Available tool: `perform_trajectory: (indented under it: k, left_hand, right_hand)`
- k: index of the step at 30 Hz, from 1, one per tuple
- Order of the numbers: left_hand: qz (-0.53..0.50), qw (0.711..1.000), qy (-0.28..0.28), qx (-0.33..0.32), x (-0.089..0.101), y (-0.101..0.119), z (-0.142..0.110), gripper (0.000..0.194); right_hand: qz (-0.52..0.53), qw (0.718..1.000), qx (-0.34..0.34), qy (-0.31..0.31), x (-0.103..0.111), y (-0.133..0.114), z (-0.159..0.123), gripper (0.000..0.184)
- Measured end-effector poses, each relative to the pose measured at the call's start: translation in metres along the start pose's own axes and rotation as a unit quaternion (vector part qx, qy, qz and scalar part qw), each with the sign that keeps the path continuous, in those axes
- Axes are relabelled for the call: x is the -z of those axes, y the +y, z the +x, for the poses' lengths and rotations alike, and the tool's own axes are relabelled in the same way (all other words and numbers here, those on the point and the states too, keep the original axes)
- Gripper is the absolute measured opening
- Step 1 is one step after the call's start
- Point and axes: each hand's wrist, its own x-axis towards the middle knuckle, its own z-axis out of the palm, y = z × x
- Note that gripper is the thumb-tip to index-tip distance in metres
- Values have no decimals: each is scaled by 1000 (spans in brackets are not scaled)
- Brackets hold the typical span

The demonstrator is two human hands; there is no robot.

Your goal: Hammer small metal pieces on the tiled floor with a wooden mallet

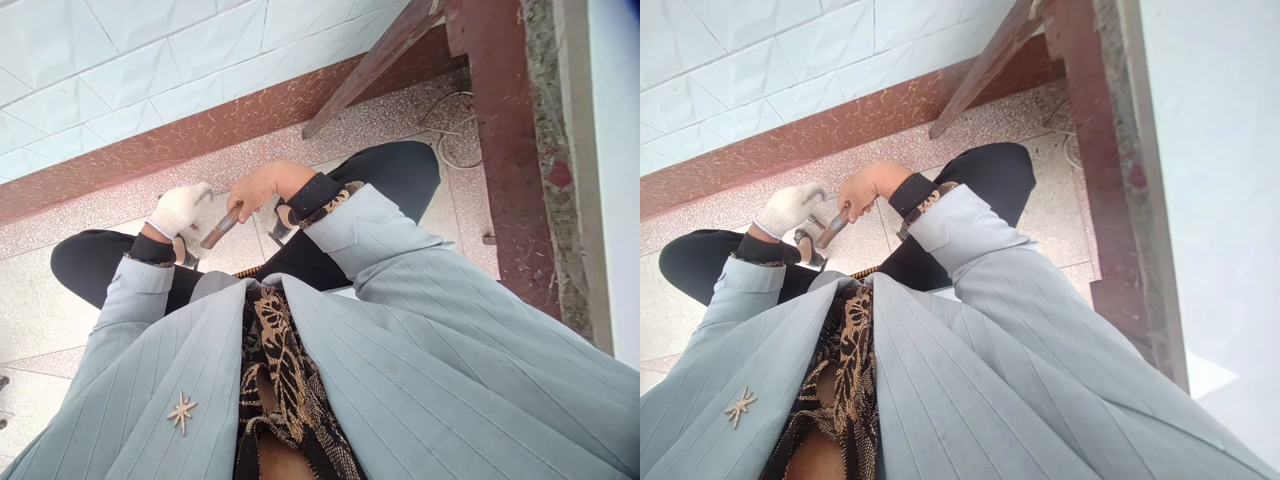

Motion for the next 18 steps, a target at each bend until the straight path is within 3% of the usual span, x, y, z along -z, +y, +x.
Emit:
perform_trajectory:
  k: [1,2,4,6,7,9,10,14,16,18]
  left_hand:
    - [-7,1000,3,4,0,-1,0,37]
    - [-14,1000,3,8,0,0,-1,36]
    - [-24,1000,1,14,1,3,-2,37]
    - [-33,999,-11,13,0,9,-3,38]
    - [-35,999,-17,9,0,13,-3,38]
    - [-30,999,-27,-7,-2,20,-2,37]
    - [-21,999,-34,-16,-3,24,-2,36]
    - [43,997,-59,-31,-2,34,-4,37]
    - [69,996,-52,-30,0,35,-6,38]
    - [81,996,-40,-29,0,32,-6,40]
  right_hand:
    - [13,999,16,-40,4,-5,-8,6]
    - [27,998,31,-38,8,-9,-16,4]
    - [107,988,107,16,15,-14,-32,7]
    - [207,952,145,175,20,-14,-40,12]
    - [236,929,130,255,21,-13,-41,14]
    - [246,893,52,374,22,-9,-38,20]
    - [219,890,2,399,22,-7,-35,23]
    - [47,911,-130,388,19,-4,-22,22]
    - [-32,929,-168,327,16,-6,-17,22]
    - [-100,949,-194,227,12,-8,-13,21]
